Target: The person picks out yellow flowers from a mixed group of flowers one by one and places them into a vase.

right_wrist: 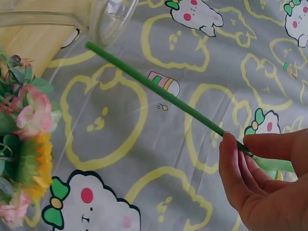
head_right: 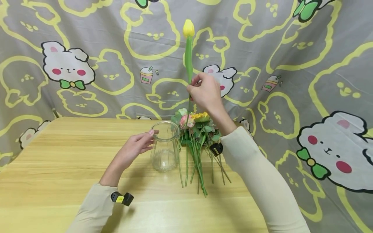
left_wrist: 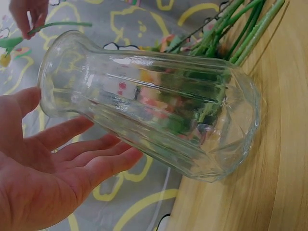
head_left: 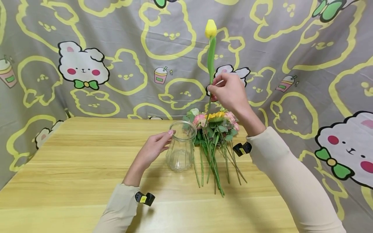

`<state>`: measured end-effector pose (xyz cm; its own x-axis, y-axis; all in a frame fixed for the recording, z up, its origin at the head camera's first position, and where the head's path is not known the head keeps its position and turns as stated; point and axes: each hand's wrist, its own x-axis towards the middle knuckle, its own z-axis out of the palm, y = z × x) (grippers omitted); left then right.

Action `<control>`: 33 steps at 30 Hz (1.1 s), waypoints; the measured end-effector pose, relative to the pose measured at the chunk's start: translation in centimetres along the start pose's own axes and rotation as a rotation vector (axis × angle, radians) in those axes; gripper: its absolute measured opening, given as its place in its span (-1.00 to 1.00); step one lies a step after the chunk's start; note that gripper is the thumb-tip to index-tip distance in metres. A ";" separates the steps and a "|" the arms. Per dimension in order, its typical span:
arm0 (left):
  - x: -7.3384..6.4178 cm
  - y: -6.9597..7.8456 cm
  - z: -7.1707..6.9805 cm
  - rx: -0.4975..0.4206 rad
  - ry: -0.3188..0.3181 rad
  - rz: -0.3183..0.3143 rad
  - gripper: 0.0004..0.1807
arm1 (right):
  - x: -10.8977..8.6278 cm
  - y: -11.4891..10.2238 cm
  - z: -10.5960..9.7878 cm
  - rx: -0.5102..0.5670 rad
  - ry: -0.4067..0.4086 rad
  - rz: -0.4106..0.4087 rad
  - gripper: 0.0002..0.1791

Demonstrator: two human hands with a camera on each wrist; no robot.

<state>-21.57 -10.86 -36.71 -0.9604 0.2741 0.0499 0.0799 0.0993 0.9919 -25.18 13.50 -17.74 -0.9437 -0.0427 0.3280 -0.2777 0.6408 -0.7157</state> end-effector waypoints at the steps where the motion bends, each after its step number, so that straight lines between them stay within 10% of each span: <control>1: 0.0 0.0 0.0 0.000 0.000 0.000 -0.29 | 0.0 -0.2 0.0 -0.003 -0.002 -0.005 -0.84; 11: 0.0 -0.2 -0.2 0.006 0.010 -0.003 -0.29 | -0.1 -1.9 1.7 0.127 -0.061 -0.068 -0.86; 33: 0.3 -0.1 -0.1 -0.025 0.001 0.008 -0.32 | -2.6 1.6 9.2 -0.062 -0.173 -0.150 -0.89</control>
<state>-21.90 -10.93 -36.80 -0.9599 0.2743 0.0581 0.0811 0.0734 0.9940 -24.82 7.56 -25.45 -0.9109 -0.2681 0.3137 -0.4107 0.6629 -0.6260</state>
